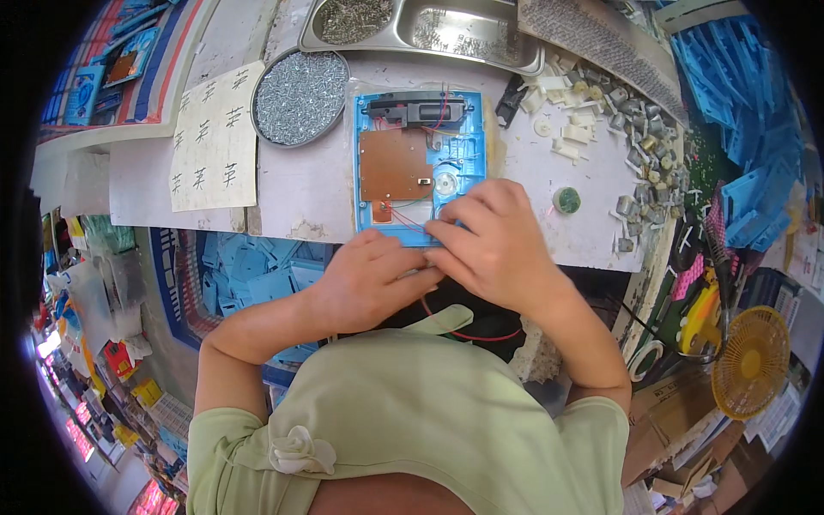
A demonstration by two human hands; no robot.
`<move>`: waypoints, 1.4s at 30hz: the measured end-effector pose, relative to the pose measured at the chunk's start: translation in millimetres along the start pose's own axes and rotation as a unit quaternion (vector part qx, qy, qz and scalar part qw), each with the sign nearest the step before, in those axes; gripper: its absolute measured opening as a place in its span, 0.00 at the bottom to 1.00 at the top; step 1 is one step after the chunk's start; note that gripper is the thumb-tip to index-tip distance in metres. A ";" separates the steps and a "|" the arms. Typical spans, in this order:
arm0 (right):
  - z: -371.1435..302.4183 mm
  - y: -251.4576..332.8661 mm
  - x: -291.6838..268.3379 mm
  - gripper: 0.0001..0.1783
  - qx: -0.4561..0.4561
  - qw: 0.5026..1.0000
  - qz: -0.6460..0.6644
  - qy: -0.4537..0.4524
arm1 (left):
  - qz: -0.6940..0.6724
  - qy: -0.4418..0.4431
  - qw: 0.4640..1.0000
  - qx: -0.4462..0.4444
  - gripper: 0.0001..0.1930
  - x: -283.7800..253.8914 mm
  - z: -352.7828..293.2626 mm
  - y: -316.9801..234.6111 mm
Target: Assemble internal components of a blue plastic electronic device using screws and a soldering iron.
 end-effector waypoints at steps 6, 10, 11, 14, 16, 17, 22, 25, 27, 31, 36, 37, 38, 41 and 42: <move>22.6 23.5 33.9 0.19 -0.006 0.999 -0.023 -0.023 | 0.016 -0.152 0.969 -0.195 0.08 -35.7 -42.7 57.3; 28.3 30.9 47.3 0.20 -0.004 0.999 -0.017 -0.033 | 0.024 0.003 0.975 -0.220 0.08 3.0 -65.7 44.1; 28.9 31.4 49.7 0.20 0.001 0.999 -0.017 -0.034 | 0.002 0.028 0.977 -0.211 0.08 8.3 -67.6 41.6; 28.6 30.9 55.5 0.21 0.013 0.998 -0.048 -0.030 | -0.037 0.152 0.975 -0.157 0.08 13.9 -67.9 35.0; 27.7 30.7 56.2 0.21 0.005 0.998 -0.061 -0.026 | -0.085 0.112 0.976 -0.166 0.09 -13.2 -53.2 44.8; 27.1 31.3 55.7 0.21 0.001 0.997 -0.070 -0.026 | -0.109 0.091 0.976 -0.167 0.09 -24.4 -44.2 48.8; 37.1 10.4 19.7 0.20 -0.034 0.997 0.045 0.043 | -0.097 0.019 0.991 -0.095 0.10 -21.3 -31.8 75.3; 2.7 -94.0 -72.5 0.09 0.139 0.984 0.047 -0.097 | -0.119 0.008 0.991 -0.065 0.11 -26.1 -30.2 78.3; 17.0 -168.9 -158.8 0.09 0.284 0.913 0.089 -0.280 | -0.116 0.012 0.991 -0.069 0.10 -25.6 -26.9 77.5; 139.0 -227.2 -206.5 0.10 -0.038 0.943 -0.235 -0.233 | -0.119 0.032 0.991 -0.061 0.10 -26.6 -18.7 77.5; 268.6 -236.3 -179.2 0.08 -0.148 0.894 -0.379 -0.187 | -0.113 0.030 0.990 -0.084 0.10 -26.3 -22.0 78.9; 277.2 -243.2 -174.9 0.07 -0.132 0.888 -0.402 -0.183 | -0.112 0.028 0.989 -0.088 0.10 -25.9 -22.8 78.4; 281.4 -249.3 -172.6 0.07 -0.115 0.880 -0.426 -0.177 | -0.112 0.027 0.989 -0.090 0.10 -25.2 -23.2 78.3; 291.2 -250.5 -170.2 0.08 -0.077 0.885 -0.415 -0.197 | -0.116 0.014 0.988 -0.101 0.10 -28.0 -23.2 77.0; 292.4 -248.7 -172.0 0.07 -0.069 0.890 -0.398 -0.212 | -0.117 0.010 0.988 -0.102 0.10 -30.3 -22.6 75.8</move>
Point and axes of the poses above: each hand's wrist, its own z-axis towards the middle knuckle, its own x-axis out of the palm, y = z × x, the point moved 7 cm from there along z, towards the middle knuckle, and after that the axes turned 14 degrees about -x, right-handed, at the moved point
